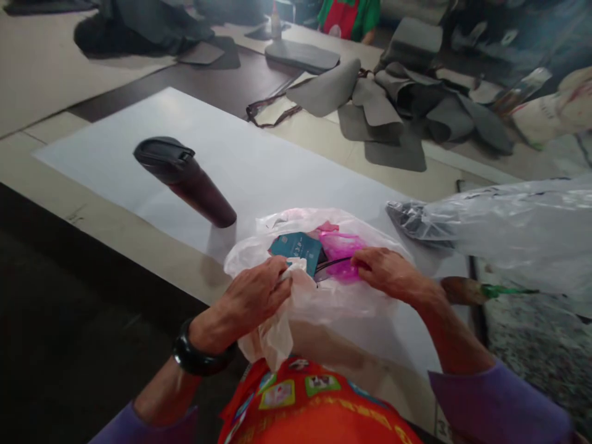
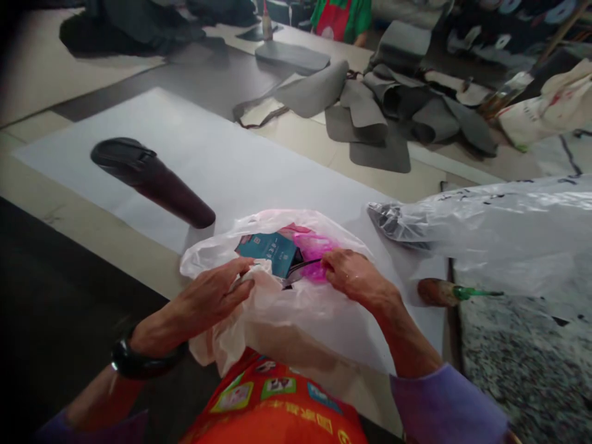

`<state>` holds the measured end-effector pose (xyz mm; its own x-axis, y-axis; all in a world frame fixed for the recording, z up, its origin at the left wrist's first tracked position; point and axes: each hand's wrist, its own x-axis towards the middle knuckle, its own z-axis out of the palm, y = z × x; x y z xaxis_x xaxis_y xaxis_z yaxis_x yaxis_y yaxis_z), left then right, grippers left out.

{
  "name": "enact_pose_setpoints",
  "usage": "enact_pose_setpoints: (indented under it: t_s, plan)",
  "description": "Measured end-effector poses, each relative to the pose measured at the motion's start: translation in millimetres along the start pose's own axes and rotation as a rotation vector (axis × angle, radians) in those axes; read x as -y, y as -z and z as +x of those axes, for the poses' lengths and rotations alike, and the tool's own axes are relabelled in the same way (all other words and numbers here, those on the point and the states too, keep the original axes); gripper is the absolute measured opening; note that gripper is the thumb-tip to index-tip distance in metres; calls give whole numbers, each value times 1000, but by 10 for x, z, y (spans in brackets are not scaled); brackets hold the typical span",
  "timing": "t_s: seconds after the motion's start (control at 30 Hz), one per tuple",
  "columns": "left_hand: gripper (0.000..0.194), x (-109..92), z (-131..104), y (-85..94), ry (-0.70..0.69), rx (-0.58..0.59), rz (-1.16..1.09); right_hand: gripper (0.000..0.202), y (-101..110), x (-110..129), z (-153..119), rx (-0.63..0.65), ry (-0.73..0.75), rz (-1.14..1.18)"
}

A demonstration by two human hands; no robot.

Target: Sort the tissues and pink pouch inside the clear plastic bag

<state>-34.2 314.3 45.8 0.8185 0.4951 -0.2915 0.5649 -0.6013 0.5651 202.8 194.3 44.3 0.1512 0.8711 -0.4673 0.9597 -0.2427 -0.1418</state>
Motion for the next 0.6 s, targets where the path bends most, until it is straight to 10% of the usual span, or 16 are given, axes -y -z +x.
enact_pose_setpoints:
  t_s: [0.27,0.4,0.6]
  plan:
    - [26,3,-3,-2,-25,-43,-62,32,103,272,98,-111,-178,-49]
    - [26,-19,19,32,-6,-95,-48,31,91,489,471,-201,31,176]
    - [22,-4,-5,144,20,-128,-8,21,-200,663,702,-2,305,294]
